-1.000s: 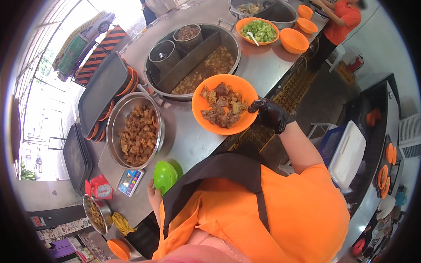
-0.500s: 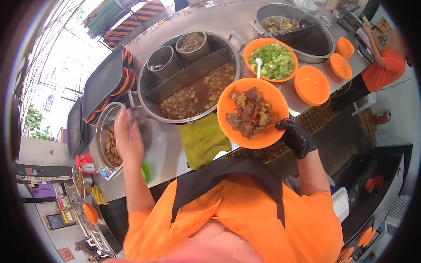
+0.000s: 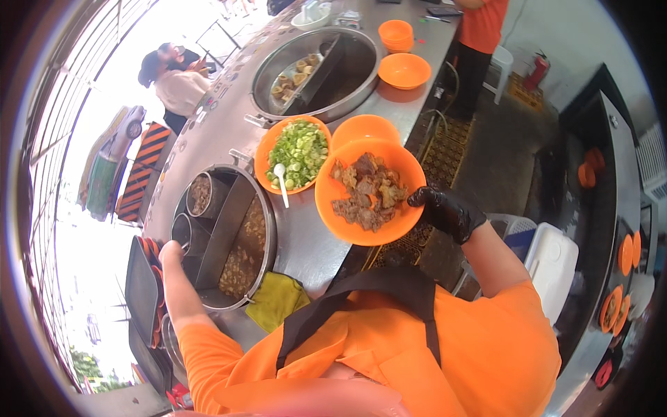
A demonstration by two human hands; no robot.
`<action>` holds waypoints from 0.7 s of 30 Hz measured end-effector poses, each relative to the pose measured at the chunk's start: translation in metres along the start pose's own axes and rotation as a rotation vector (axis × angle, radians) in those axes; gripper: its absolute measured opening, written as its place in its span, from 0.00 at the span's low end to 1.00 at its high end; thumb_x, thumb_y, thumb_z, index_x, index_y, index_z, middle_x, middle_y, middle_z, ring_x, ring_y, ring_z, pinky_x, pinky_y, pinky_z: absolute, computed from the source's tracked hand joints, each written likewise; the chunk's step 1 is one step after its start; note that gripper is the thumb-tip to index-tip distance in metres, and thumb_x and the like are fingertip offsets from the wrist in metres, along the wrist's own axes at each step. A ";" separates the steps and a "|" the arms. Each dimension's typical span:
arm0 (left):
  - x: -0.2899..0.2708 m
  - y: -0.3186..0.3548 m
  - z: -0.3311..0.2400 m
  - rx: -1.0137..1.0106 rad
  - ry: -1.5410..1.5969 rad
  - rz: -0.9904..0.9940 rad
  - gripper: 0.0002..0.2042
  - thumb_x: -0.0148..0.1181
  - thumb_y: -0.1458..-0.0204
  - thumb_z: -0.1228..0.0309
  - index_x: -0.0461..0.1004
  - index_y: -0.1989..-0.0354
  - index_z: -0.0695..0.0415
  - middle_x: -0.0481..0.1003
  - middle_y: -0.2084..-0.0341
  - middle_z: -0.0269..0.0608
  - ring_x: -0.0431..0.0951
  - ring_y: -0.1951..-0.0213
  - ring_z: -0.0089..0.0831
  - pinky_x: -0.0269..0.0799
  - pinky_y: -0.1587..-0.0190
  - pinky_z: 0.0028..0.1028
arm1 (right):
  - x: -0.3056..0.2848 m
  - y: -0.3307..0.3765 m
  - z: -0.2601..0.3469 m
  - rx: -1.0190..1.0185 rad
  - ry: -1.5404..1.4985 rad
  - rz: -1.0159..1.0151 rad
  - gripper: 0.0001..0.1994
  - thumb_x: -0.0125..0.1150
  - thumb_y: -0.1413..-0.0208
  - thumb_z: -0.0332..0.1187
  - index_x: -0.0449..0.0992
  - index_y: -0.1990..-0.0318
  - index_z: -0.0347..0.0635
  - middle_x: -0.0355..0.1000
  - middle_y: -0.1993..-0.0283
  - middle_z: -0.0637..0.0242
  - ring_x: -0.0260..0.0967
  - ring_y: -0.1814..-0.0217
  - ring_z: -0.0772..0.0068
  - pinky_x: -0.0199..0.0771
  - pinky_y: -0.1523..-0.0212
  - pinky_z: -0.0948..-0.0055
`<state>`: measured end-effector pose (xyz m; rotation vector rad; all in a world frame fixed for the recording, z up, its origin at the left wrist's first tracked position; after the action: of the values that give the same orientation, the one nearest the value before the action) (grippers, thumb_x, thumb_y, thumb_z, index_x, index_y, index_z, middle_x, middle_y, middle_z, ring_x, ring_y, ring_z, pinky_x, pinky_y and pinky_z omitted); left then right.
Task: The person assembles bowls of noodle soup by scooping meat and broth into orange bowls, adding chopped green onions and other garnishes, and ladling additional broth. The person uses a ladle and spoon to transfer ingredients from large metal containers and trays into serving bowls.
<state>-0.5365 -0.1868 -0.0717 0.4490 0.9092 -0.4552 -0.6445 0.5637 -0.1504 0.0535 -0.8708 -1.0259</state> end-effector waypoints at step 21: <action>0.127 0.057 0.073 -0.202 0.914 0.083 0.23 0.50 0.51 0.79 0.66 0.43 0.61 0.72 0.78 0.42 0.71 0.82 0.28 0.67 0.81 0.27 | -0.028 -0.053 0.113 -0.102 -0.106 -0.037 0.11 0.60 0.49 0.31 0.75 0.58 0.37 0.75 0.58 0.61 0.73 0.56 0.65 0.74 0.51 0.63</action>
<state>-0.3900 -0.2033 -0.1274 0.5100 1.7908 -0.0524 -0.7630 0.5951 -0.1136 -0.0714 -0.9147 -1.1144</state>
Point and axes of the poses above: each hand's wrist, its own y-axis away from the middle knuckle, its own x-axis out of the palm, z = x × y, the point moved 8 cm from there along -y, towards the middle knuckle
